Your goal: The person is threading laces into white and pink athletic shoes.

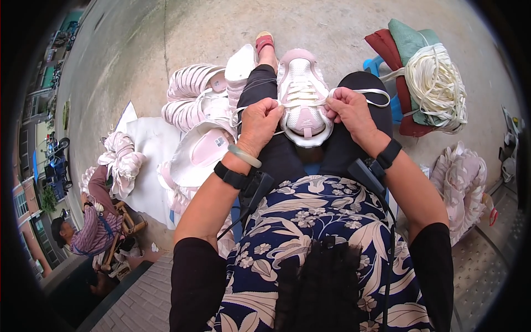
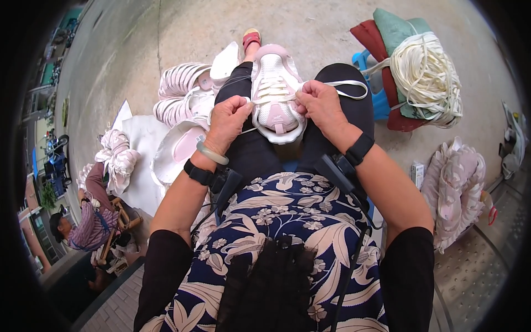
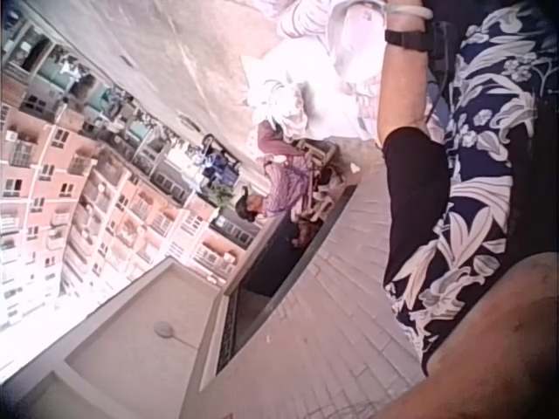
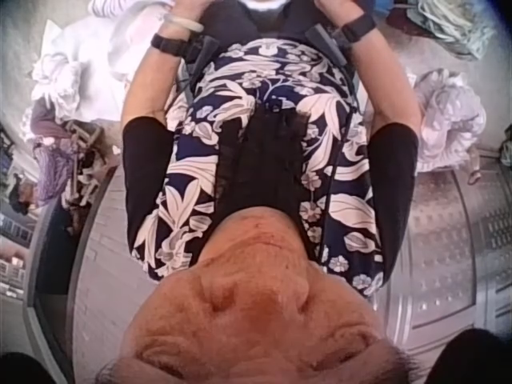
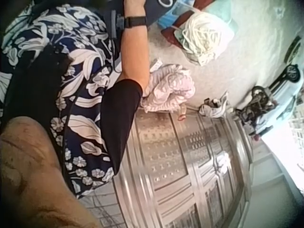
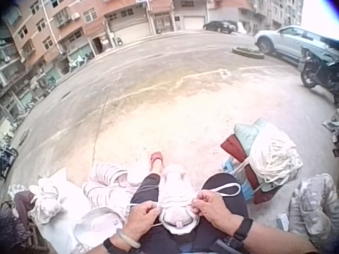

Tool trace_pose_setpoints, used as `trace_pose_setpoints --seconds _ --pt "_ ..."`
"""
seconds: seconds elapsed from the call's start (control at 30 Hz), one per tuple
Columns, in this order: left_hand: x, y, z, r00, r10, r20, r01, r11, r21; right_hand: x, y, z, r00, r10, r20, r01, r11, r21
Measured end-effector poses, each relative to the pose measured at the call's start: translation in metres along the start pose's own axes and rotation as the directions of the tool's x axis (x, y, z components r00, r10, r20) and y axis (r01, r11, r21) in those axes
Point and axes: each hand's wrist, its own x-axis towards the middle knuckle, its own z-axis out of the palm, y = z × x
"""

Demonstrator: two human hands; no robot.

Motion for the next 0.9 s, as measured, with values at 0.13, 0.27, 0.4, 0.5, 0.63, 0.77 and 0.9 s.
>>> trace_pose_setpoints --seconds 0.13,0.27,0.4,0.5,0.63,0.77,0.9 --pt "-0.008 0.022 -0.002 0.976 -0.196 0.098 0.211 0.963 -0.171 0.0 0.004 0.0 0.999 -0.045 -0.01 0.045 0.999 0.008" --pt "-0.011 0.018 -0.004 0.966 -0.229 0.123 0.256 0.919 -0.3 0.005 0.008 0.001 0.951 -0.309 0.006 0.293 0.893 -0.343" --pt "-0.009 0.015 -0.004 0.976 -0.199 0.091 0.217 0.826 -0.52 0.004 0.003 0.01 0.856 -0.504 0.115 0.433 0.577 -0.692" --pt "-0.008 0.013 0.003 0.979 -0.189 0.079 0.199 0.783 -0.59 0.008 0.007 0.011 0.865 -0.485 0.125 0.39 0.494 -0.777" --pt "-0.005 0.005 0.0 0.973 -0.204 0.107 0.23 0.868 -0.44 0.003 0.006 0.01 0.893 -0.442 0.086 0.328 0.509 -0.796" --pt "-0.006 0.007 0.003 0.977 -0.201 0.063 0.21 0.902 -0.377 -0.006 -0.005 0.009 0.924 -0.382 0.024 0.237 0.523 -0.819" --pt "-0.004 0.008 0.005 0.981 -0.191 0.035 0.189 0.898 -0.397 -0.012 -0.008 0.018 0.708 -0.658 0.256 0.578 0.332 -0.745"
